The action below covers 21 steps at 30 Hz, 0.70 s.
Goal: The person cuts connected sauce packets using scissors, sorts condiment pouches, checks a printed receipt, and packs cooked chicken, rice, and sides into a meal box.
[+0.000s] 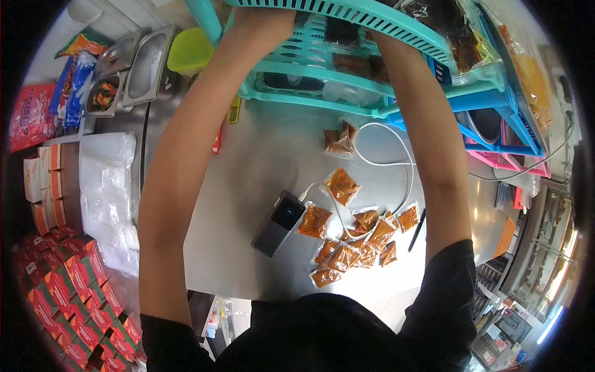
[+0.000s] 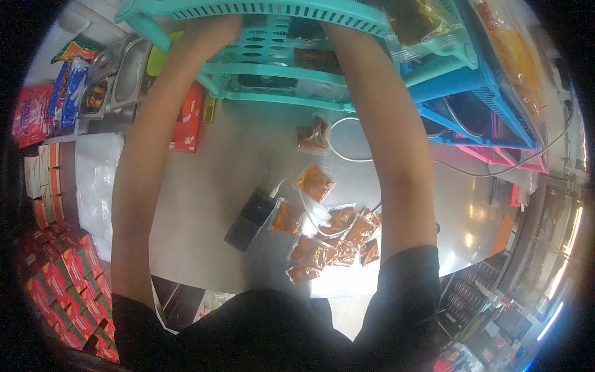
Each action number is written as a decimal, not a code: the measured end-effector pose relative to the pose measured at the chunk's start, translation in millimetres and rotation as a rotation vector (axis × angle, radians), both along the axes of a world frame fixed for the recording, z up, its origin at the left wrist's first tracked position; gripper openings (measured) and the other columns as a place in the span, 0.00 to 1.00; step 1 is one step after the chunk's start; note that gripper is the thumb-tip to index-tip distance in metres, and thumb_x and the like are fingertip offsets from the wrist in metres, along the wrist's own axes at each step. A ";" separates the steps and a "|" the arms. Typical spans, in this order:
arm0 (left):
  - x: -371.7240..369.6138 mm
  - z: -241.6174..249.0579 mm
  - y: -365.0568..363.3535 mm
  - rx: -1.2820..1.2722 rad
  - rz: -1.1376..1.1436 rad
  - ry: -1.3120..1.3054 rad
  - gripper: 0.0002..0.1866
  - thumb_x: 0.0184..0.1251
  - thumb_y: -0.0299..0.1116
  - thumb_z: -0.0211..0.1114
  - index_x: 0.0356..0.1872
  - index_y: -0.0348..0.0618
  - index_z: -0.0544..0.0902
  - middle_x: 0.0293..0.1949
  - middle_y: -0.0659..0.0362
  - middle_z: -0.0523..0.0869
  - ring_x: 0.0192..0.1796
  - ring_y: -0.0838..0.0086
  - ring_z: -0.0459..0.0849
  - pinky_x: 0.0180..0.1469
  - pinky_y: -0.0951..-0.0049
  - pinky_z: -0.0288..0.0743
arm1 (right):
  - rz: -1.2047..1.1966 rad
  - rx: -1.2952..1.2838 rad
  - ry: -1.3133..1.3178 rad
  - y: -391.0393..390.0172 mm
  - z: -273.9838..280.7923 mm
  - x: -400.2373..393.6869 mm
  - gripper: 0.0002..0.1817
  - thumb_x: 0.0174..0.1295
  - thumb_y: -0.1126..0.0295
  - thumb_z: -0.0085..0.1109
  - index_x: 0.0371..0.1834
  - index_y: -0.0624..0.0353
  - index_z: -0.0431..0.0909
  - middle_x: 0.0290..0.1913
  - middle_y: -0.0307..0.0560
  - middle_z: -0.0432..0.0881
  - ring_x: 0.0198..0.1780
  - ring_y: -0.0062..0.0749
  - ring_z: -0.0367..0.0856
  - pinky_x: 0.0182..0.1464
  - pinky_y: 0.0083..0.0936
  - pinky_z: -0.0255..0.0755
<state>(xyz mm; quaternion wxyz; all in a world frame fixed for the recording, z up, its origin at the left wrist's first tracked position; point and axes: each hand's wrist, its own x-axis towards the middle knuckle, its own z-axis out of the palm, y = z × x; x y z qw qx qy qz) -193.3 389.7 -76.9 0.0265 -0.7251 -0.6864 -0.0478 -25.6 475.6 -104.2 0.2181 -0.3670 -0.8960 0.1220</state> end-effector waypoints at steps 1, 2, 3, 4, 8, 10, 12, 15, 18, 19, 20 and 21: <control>-0.9 -0.7 4.6 0.012 -0.002 -0.045 0.18 0.58 0.34 0.57 0.49 0.42 0.73 0.49 0.49 0.74 0.52 0.56 0.72 0.55 0.59 0.63 | -0.009 0.006 -0.007 2.8 1.3 2.7 0.15 0.56 0.64 0.54 0.44 0.58 0.76 0.37 0.55 0.78 0.40 0.48 0.76 0.41 0.38 0.69; -1.3 -2.4 7.6 0.024 -0.001 -0.085 0.18 0.58 0.34 0.57 0.50 0.42 0.72 0.49 0.49 0.74 0.53 0.56 0.72 0.55 0.59 0.63 | -0.015 0.015 -0.013 0.8 0.4 6.3 0.14 0.56 0.64 0.54 0.44 0.58 0.76 0.37 0.55 0.78 0.40 0.48 0.76 0.41 0.38 0.69; -2.0 -4.3 9.9 0.033 0.001 -0.120 0.18 0.59 0.35 0.56 0.50 0.42 0.72 0.50 0.49 0.73 0.53 0.56 0.72 0.56 0.59 0.63 | -0.023 0.026 -0.022 2.8 1.9 9.1 0.14 0.56 0.64 0.54 0.44 0.58 0.76 0.37 0.55 0.78 0.40 0.48 0.77 0.41 0.38 0.69; -1.9 -6.6 12.1 0.040 0.008 -0.151 0.18 0.59 0.35 0.56 0.50 0.41 0.72 0.50 0.49 0.73 0.53 0.57 0.71 0.56 0.59 0.62 | -0.032 0.037 -0.027 2.7 1.9 11.6 0.14 0.56 0.64 0.54 0.43 0.58 0.76 0.36 0.55 0.78 0.39 0.47 0.77 0.40 0.38 0.69; -1.7 -13.2 20.5 0.059 0.035 -0.255 0.18 0.62 0.35 0.54 0.51 0.41 0.71 0.52 0.49 0.71 0.55 0.57 0.70 0.58 0.59 0.61 | -0.061 0.076 -0.045 1.9 -0.2 20.6 0.13 0.56 0.65 0.53 0.42 0.58 0.76 0.35 0.55 0.78 0.38 0.47 0.77 0.39 0.39 0.69; -1.4 -15.0 22.7 0.068 0.045 -0.305 0.18 0.63 0.36 0.52 0.52 0.40 0.70 0.53 0.49 0.71 0.56 0.57 0.69 0.59 0.59 0.60 | -0.081 0.123 -0.059 -6.4 1.4 24.5 0.12 0.56 0.65 0.53 0.42 0.57 0.76 0.34 0.56 0.78 0.37 0.47 0.77 0.38 0.39 0.69; -2.2 -16.6 24.8 0.076 0.059 -0.347 0.18 0.64 0.36 0.51 0.52 0.40 0.69 0.54 0.48 0.70 0.57 0.57 0.68 0.59 0.59 0.59 | -0.107 0.177 -0.082 -21.5 0.6 28.2 0.12 0.56 0.66 0.53 0.42 0.57 0.77 0.33 0.56 0.78 0.36 0.47 0.77 0.38 0.39 0.69; -1.8 -18.8 26.2 0.087 0.078 -0.416 0.18 0.65 0.36 0.50 0.53 0.40 0.68 0.56 0.48 0.69 0.58 0.57 0.67 0.61 0.59 0.58 | -0.153 0.227 -0.119 -32.2 -12.3 19.1 0.11 0.57 0.66 0.53 0.41 0.57 0.77 0.32 0.56 0.78 0.35 0.47 0.77 0.37 0.39 0.68; -1.8 -19.3 27.6 0.100 0.097 -0.488 0.18 0.67 0.37 0.48 0.54 0.39 0.67 0.57 0.48 0.68 0.59 0.57 0.66 0.62 0.59 0.56 | -0.177 0.260 -0.110 -24.1 -20.8 12.4 0.11 0.57 0.67 0.52 0.40 0.57 0.77 0.31 0.56 0.78 0.34 0.46 0.77 0.36 0.40 0.68; -2.7 -20.0 26.8 0.097 0.102 -0.512 0.18 0.68 0.37 0.47 0.54 0.39 0.67 0.58 0.48 0.67 0.59 0.58 0.66 0.62 0.59 0.56 | -0.182 0.278 -0.101 -22.1 -22.8 13.4 0.11 0.57 0.67 0.52 0.40 0.57 0.77 0.31 0.56 0.79 0.33 0.46 0.77 0.36 0.40 0.68; -2.1 -19.9 28.4 0.090 0.108 -0.543 0.18 0.68 0.37 0.47 0.55 0.39 0.67 0.58 0.48 0.67 0.60 0.58 0.65 0.63 0.59 0.55 | -0.188 0.300 -0.095 -19.9 -24.5 13.9 0.10 0.57 0.67 0.52 0.40 0.57 0.77 0.30 0.56 0.79 0.33 0.46 0.77 0.35 0.40 0.68; 0.7 -15.3 24.7 0.087 0.112 -0.583 0.18 0.69 0.37 0.46 0.55 0.39 0.66 0.59 0.48 0.67 0.60 0.58 0.65 0.63 0.59 0.55 | -0.195 0.338 -0.088 -24.2 -22.2 15.5 0.10 0.57 0.67 0.52 0.39 0.57 0.77 0.30 0.56 0.79 0.33 0.46 0.77 0.35 0.40 0.68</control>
